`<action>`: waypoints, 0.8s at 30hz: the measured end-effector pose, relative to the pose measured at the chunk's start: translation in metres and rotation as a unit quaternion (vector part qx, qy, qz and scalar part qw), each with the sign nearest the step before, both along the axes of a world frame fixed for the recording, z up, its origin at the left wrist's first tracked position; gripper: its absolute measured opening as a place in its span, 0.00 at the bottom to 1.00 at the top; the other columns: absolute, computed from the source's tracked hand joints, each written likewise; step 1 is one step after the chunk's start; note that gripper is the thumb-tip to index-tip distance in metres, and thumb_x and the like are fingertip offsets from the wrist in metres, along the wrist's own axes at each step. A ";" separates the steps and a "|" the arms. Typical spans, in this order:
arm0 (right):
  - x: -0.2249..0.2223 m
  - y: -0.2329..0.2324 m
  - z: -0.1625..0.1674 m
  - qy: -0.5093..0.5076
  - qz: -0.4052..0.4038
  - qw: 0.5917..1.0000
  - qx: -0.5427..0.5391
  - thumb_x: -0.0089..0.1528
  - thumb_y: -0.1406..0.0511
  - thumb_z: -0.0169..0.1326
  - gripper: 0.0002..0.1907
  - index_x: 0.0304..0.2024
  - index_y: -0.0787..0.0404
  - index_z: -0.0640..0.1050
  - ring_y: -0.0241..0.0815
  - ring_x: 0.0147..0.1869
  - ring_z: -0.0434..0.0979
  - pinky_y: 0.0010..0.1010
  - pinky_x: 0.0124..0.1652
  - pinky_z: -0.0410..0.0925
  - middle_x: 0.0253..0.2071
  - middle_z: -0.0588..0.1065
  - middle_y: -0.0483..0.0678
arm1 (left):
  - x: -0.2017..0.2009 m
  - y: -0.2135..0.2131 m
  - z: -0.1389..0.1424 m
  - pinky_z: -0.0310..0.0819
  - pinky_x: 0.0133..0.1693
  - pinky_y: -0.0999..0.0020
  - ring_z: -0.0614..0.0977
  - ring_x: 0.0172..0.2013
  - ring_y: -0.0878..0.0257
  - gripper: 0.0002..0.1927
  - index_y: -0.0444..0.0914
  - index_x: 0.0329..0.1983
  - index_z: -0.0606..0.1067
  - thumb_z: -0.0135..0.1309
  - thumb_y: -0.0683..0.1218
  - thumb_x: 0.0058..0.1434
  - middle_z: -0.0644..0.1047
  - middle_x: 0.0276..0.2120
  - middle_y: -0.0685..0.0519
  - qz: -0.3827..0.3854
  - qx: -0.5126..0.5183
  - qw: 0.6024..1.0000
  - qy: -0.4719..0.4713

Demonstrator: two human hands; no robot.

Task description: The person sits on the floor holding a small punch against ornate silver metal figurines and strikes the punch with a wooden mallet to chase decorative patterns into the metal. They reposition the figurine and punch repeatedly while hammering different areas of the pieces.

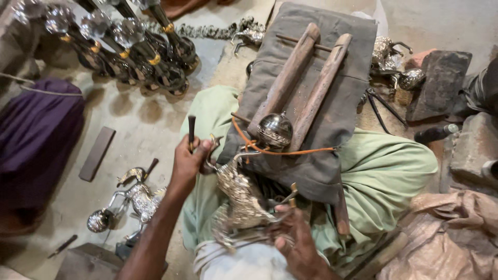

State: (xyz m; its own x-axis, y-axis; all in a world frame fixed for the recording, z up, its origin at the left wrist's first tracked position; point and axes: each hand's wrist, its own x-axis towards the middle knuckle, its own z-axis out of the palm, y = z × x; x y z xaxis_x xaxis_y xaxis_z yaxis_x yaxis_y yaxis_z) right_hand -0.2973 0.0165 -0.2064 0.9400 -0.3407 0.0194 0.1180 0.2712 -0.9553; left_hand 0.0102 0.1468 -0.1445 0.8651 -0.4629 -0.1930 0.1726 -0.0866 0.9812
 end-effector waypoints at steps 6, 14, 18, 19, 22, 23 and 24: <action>0.004 0.012 0.015 0.001 -0.051 0.998 -0.048 0.68 0.64 0.54 0.21 0.60 0.65 0.66 0.38 0.36 0.83 0.27 0.35 0.76 0.36 0.81 0.51 | -0.021 0.004 -0.010 0.71 0.20 0.73 0.73 0.22 0.71 0.18 0.41 0.35 0.61 0.58 0.50 0.67 0.70 0.27 0.56 0.016 -0.008 0.998 0.065; 0.003 -0.013 -0.013 0.069 -0.095 0.990 0.076 0.66 0.63 0.56 0.17 0.53 0.66 0.72 0.39 0.35 0.80 0.31 0.34 0.73 0.34 0.80 0.52 | -0.033 0.013 -0.009 0.79 0.26 0.72 0.83 0.27 0.66 0.13 0.39 0.35 0.64 0.56 0.47 0.65 0.79 0.33 0.55 0.026 0.003 0.999 0.025; -0.014 -0.040 -0.009 0.032 -0.025 0.954 -0.298 0.63 0.64 0.60 0.12 0.45 0.65 0.81 0.35 0.38 0.84 0.30 0.35 0.75 0.36 0.82 0.48 | -0.030 0.021 -0.011 0.78 0.29 0.71 0.82 0.27 0.65 0.08 0.36 0.41 0.72 0.56 0.45 0.66 0.80 0.33 0.51 0.013 0.013 1.000 0.002; -0.020 -0.048 -0.005 0.064 -0.085 0.949 -0.297 0.62 0.65 0.60 0.08 0.40 0.63 0.82 0.35 0.36 0.84 0.29 0.35 0.75 0.34 0.83 0.48 | -0.027 0.023 -0.009 0.76 0.30 0.71 0.81 0.28 0.65 0.09 0.35 0.43 0.72 0.57 0.45 0.67 0.79 0.33 0.50 0.013 0.051 0.998 -0.019; -0.027 -0.080 0.005 0.380 -0.267 0.855 -0.232 0.64 0.66 0.58 0.10 0.41 0.67 0.84 0.54 0.29 0.81 0.41 0.31 0.70 0.33 0.79 0.57 | -0.022 0.021 0.006 0.74 0.33 0.70 0.78 0.32 0.65 0.11 0.32 0.45 0.71 0.58 0.44 0.70 0.78 0.34 0.50 0.038 0.134 0.984 -0.114; -0.025 -0.093 0.006 0.336 -0.264 0.821 -0.378 0.61 0.66 0.59 0.13 0.46 0.65 0.81 0.56 0.38 0.80 0.43 0.38 0.71 0.38 0.78 0.57 | -0.020 0.023 0.017 0.76 0.35 0.70 0.80 0.33 0.65 0.12 0.32 0.44 0.68 0.57 0.44 0.71 0.79 0.36 0.50 0.057 0.148 0.973 -0.165; -0.022 -0.107 0.006 0.283 -0.256 0.768 -0.514 0.59 0.66 0.60 0.18 0.51 0.64 0.78 0.59 0.47 0.79 0.46 0.46 0.71 0.42 0.78 0.57 | -0.020 0.024 0.029 0.79 0.37 0.70 0.81 0.34 0.65 0.14 0.31 0.42 0.65 0.55 0.45 0.73 0.80 0.38 0.51 0.076 0.162 0.960 -0.215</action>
State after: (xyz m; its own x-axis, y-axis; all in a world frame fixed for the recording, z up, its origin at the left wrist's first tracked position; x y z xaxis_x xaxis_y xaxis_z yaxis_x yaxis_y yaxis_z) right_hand -0.3195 -0.0904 -0.2001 0.6451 -0.7467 0.1619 -0.5555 -0.6039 -0.5716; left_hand -0.0100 0.1705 -0.1151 0.9500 -0.3006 0.0848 -0.2077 -0.4053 0.8903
